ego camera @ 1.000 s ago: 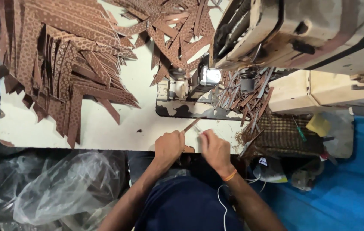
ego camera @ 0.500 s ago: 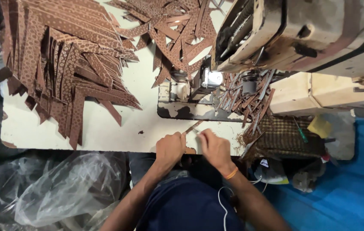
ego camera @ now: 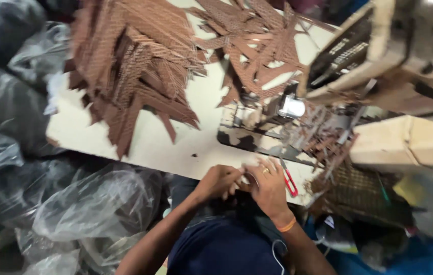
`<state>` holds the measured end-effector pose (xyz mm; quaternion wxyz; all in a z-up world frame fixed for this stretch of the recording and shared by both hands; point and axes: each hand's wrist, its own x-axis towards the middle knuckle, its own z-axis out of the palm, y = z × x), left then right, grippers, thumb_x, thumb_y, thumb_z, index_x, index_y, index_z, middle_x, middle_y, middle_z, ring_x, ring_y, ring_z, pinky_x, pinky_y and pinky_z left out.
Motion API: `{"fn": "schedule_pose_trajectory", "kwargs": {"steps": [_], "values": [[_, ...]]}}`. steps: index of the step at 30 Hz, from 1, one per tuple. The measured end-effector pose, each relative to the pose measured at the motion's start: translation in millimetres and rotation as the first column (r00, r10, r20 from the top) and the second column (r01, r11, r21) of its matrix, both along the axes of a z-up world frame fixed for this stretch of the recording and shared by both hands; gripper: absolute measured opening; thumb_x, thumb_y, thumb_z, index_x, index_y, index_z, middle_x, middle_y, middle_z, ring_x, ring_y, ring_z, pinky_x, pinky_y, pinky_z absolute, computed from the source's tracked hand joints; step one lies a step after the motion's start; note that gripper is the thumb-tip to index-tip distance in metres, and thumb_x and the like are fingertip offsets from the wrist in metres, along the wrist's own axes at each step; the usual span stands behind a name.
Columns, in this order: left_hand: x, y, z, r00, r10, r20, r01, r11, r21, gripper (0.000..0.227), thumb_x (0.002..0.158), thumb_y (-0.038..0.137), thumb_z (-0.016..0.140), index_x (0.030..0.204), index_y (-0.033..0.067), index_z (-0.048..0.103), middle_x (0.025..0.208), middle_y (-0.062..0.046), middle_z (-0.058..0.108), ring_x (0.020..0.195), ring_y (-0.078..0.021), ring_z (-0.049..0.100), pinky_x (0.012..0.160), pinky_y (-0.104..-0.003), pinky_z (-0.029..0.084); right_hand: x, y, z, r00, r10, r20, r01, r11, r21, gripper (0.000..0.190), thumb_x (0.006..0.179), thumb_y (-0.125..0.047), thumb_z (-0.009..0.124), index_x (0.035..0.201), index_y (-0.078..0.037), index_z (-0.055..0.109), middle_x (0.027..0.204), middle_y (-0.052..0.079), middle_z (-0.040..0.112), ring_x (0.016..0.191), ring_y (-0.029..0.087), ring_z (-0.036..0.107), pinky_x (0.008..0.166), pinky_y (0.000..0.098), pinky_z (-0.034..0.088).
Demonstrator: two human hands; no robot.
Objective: Stitching and trimming patterned straps using an industrial sewing machine.
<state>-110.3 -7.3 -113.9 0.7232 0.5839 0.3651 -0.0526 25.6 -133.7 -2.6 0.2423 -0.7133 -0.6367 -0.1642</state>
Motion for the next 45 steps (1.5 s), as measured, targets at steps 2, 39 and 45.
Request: {"fn": "schedule_pose_trajectory", "kwargs": {"steps": [2, 39, 45], "values": [[-13, 20, 12, 0.959, -0.083, 0.270, 0.129, 0.979, -0.158, 0.020, 0.096, 0.018, 0.057, 0.097, 0.0021, 0.070, 0.069, -0.014, 0.067, 0.052, -0.0207, 0.064, 0.048, -0.039, 0.047, 7, -18, -56, 0.735, -0.095, -0.672, -0.069, 0.974, -0.214, 0.032, 0.086, -0.001, 0.062, 0.116, -0.004, 0.072, 0.098, 0.009, 0.076, 0.091, 0.023, 0.074, 0.082, 0.0320, 0.057], [42, -5, 96, 0.955, 0.198, 0.222, -0.127, 0.946, -0.298, 0.033, 0.095, 0.017, 0.068, 0.119, -0.0046, 0.073, 0.093, -0.006, 0.074, 0.073, -0.0091, 0.067, 0.063, -0.027, 0.059, 1, -37, -21, 0.332, -0.011, -0.943, 0.068, 0.998, 0.012, 0.032, 0.096, -0.004, 0.065, 0.126, 0.005, 0.064, 0.118, 0.010, 0.071, 0.107, 0.016, 0.068, 0.088, 0.0307, 0.054], [46, 3, 85, 0.947, 0.207, 0.243, -0.205, 0.978, -0.034, 0.033, 0.095, 0.022, 0.068, 0.117, -0.0025, 0.074, 0.092, -0.005, 0.075, 0.079, -0.0093, 0.067, 0.064, -0.025, 0.055, -4, -64, -26, -0.196, -0.142, -0.970, 0.104, 0.981, -0.165, 0.020, 0.098, -0.004, 0.067, 0.114, 0.007, 0.072, 0.094, 0.009, 0.075, 0.079, 0.016, 0.070, 0.069, 0.0286, 0.053]]}}
